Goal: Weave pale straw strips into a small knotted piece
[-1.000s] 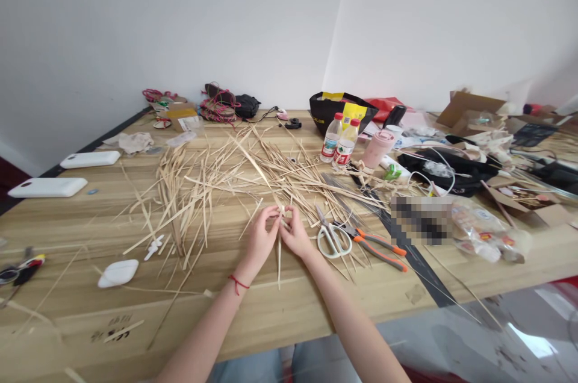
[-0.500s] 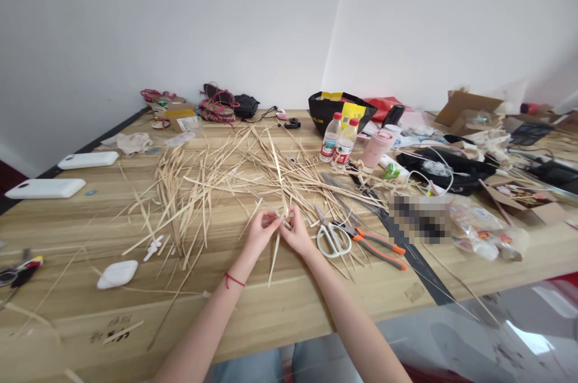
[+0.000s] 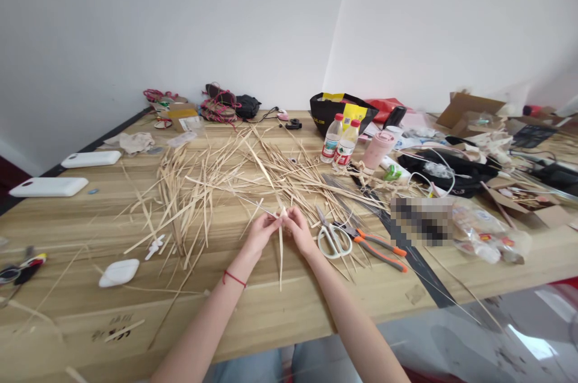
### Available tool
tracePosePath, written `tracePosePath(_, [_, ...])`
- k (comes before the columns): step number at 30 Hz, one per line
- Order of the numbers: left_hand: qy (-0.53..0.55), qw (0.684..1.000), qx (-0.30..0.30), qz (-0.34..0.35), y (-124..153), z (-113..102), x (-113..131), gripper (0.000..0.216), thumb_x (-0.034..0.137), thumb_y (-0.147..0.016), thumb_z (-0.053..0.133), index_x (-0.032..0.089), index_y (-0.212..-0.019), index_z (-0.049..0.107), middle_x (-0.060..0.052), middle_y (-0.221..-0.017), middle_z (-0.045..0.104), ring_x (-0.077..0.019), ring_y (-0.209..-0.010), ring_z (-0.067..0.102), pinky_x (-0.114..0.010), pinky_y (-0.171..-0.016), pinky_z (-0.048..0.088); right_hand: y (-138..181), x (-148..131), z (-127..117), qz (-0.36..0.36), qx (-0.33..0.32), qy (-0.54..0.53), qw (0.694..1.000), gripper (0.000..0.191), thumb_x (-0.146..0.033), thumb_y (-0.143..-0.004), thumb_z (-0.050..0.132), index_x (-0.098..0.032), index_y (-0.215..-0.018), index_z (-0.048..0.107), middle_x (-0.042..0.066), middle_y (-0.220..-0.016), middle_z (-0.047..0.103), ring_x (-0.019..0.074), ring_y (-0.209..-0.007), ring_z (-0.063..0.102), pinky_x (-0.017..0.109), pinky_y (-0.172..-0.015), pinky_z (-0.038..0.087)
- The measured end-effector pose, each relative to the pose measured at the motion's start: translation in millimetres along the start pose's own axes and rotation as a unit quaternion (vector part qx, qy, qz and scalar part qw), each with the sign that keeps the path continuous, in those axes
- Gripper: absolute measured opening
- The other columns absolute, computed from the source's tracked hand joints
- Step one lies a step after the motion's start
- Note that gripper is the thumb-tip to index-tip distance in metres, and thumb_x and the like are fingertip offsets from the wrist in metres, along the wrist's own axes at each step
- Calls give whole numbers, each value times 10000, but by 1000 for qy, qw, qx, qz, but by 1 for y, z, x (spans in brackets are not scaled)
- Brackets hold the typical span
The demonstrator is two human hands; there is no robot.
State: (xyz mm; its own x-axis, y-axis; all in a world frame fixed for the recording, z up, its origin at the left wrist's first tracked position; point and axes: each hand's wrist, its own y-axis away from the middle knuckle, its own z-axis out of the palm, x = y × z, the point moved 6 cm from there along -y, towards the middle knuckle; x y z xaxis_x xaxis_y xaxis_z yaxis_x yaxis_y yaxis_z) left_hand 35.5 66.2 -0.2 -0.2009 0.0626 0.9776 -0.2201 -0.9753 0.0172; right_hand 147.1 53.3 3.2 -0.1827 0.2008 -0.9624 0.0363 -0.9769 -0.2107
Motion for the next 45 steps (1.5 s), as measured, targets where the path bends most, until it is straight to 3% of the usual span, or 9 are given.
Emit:
tracePosePath(5, [28, 999, 16, -8, -2, 0, -5, 366, 438, -633, 725, 151, -802, 574, -48, -834, 664, -182, -812, 617, -307, -748, 487, -4, -11, -7, -71, 40, 52, 995, 180, -349, -769, 597, -197, -731, 509, 20, -859, 525, 146, -799, 513, 282, -739, 435])
tracePosePath(11, [20, 1000, -5, 0, -2, 4, -9, 341, 440, -673, 689, 167, -821, 548, -30, -792, 648, -174, -750, 621, -292, -671, 496, -6, 1, -9, 10, 45, -79, 996, 271, -323, -624, 706, -200, -701, 477, 26, -914, 531, 146, -748, 519, 264, -630, 456])
tracePosePath(16, [-5, 1000, -1, 8, -5, -1, -8, 315, 432, -696, 669, 175, -743, 493, -9, -711, 639, -156, -667, 621, -276, -622, 488, -12, 4, -31, 15, 144, -165, 976, 287, -283, -582, 705, -199, -634, 436, 7, -804, 551, 138, -711, 515, 254, -615, 440])
tracePosePath(20, [-17, 999, 27, 30, -9, -12, -4, 325, 440, -705, 658, 178, -799, 489, -25, -729, 651, -166, -658, 631, -312, -642, 511, -14, -2, -61, -2, 215, -245, 945, 253, -312, -630, 681, -205, -670, 455, -7, -784, 548, 117, -659, 505, 244, -594, 420])
tracePosePath(27, [-62, 994, 27, 81, -10, -16, 4, 290, 447, -781, 568, 196, -840, 435, 3, -739, 603, -152, -649, 630, -283, -613, 506, -15, -2, -88, -18, 259, -248, 933, 219, -426, -726, 588, -220, -758, 521, -4, -798, 575, 130, -684, 547, 277, -636, 457])
tracePosePath(30, [-70, 993, 10, 91, -7, -13, 6, 259, 431, -812, 533, 206, -883, 428, 6, -773, 589, -149, -631, 630, -278, -589, 506, -15, -2, -74, -9, 229, -194, 954, 305, -341, -679, 671, -230, -950, 585, -1, -869, 609, 132, -759, 570, 279, -694, 464])
tracePosePath(34, [-116, 987, 12, 111, -3, -10, 11, 228, 401, -826, 524, 210, -926, 451, -6, -805, 598, -137, -621, 615, -257, -588, 489, -13, -7, -39, -3, 106, -73, 992, 361, -272, -649, 728, -212, -991, 629, 25, -934, 635, 154, -868, 577, 278, -749, 461])
tracePosePath(40, [-225, 962, 10, 152, 5, -6, 21, 188, 370, -836, 521, 199, -903, 485, -17, -824, 615, -135, -664, 591, -244, -600, 467, -6, 2, -9, 46, 2, -59, 997, 249, -349, -702, 695, -166, -862, 641, -1, -733, 620, 63, -473, 467, 192, -413, 346])
tracePosePath(45, [-288, 942, -7, 171, 8, -3, 23, 154, 348, -861, 485, 202, -910, 492, -18, -802, 613, -145, -658, 589, -248, -574, 460, -4, 6, -4, 86, -31, -139, 986, 253, -381, -731, 675, -182, -862, 590, -68, -494, 515, 56, -373, 438, 164, -346, 302])
